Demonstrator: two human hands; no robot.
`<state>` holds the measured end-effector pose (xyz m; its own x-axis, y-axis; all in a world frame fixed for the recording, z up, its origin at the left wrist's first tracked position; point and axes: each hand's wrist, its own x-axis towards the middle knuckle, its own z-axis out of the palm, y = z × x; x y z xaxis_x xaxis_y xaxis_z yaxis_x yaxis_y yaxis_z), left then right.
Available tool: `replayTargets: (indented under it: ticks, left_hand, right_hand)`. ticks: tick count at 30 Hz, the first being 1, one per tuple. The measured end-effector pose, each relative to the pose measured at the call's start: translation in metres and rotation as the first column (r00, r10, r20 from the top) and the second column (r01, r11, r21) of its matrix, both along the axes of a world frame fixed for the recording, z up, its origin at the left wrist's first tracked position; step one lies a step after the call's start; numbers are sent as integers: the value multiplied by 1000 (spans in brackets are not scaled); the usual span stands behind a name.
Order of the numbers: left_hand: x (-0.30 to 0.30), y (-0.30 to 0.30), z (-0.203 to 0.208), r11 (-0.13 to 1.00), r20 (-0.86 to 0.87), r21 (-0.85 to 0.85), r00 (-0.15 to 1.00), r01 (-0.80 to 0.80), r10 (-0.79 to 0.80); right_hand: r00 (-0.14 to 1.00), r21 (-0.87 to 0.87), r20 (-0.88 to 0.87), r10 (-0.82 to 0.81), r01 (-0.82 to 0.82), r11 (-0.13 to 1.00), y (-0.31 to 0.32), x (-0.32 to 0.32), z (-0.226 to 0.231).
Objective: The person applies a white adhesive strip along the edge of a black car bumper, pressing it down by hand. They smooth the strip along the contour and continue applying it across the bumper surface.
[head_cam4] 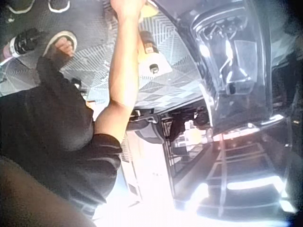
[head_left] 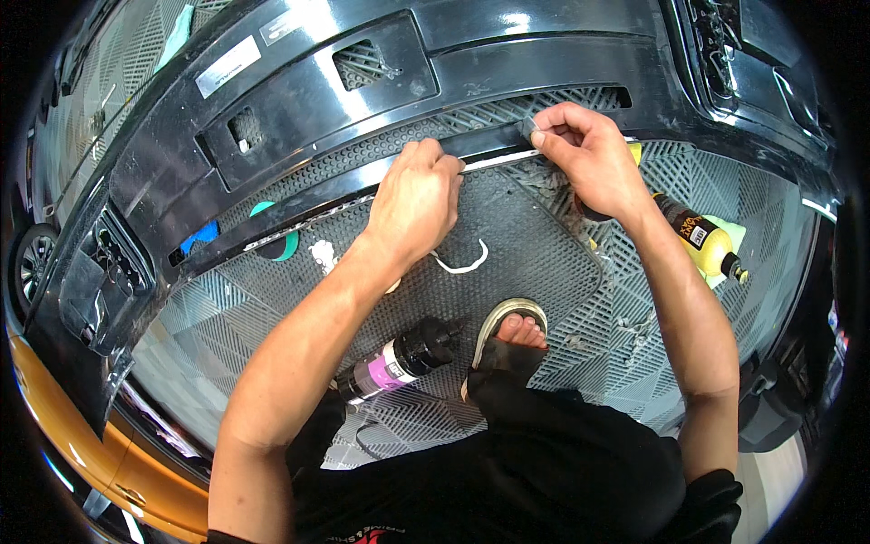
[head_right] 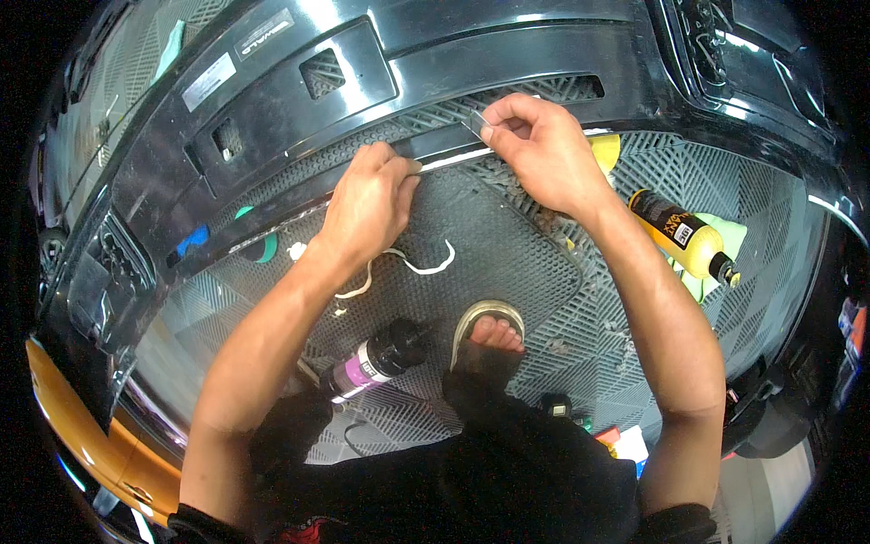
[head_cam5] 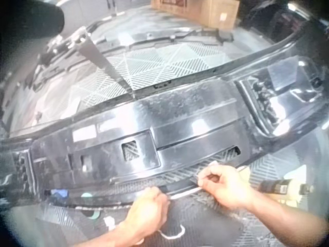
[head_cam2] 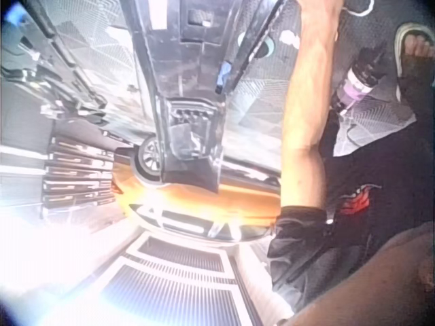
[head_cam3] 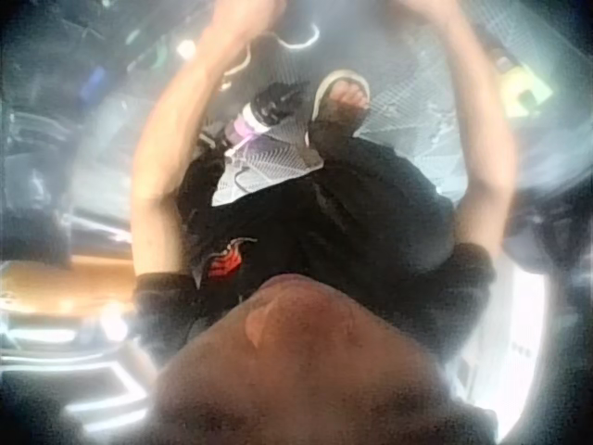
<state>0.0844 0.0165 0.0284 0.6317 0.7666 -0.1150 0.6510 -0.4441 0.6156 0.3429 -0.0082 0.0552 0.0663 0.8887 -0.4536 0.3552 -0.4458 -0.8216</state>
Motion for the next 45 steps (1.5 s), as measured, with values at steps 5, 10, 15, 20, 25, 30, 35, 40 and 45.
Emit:
replayTargets:
  ticks: [5,10,15,20,25,30,35,40,45]
  left_hand:
    - [-8,-13,2,991,0,116,998,-61,61]
    - [-8,-15,-1,994,-42,101,998,-39,44]
    - [-13,-7,-2,993,-39,120,999,-14,19]
    - [-12,-5,-5,997,-27,75,999,-29,31]
    - [-12,-3,-5,998,-24,48,999,-30,31]
    - [-13,-2,-5,999,-39,-12,998,-44,44]
    - [-16,-6,-8,981,52,-98,984,-165,171]
    - [-11,-16,-12,978,69,16,976,-210,208]
    - [-17,-19,-26,983,199,34,965,-183,173]
  right_hand:
    - [985,-98,-167,-41,25,995,-45,-21,-4]
    - [987,-297,-127,97,-131,946,-92,-57,-23]
    - [846,312,423,324,-472,825,-77,-65,-28]
    - [774,329,572,272,-520,789,-35,-75,-29]
    - [756,322,614,226,-501,803,-33,-82,-47]
    - [835,445,534,134,-413,794,-31,-81,-66]
    - [874,495,480,80,-345,797,-29,-84,-70]
    - [887,478,454,91,-328,815,-29,-82,-68]
    - [904,444,417,90,-290,848,-28,-84,-63]
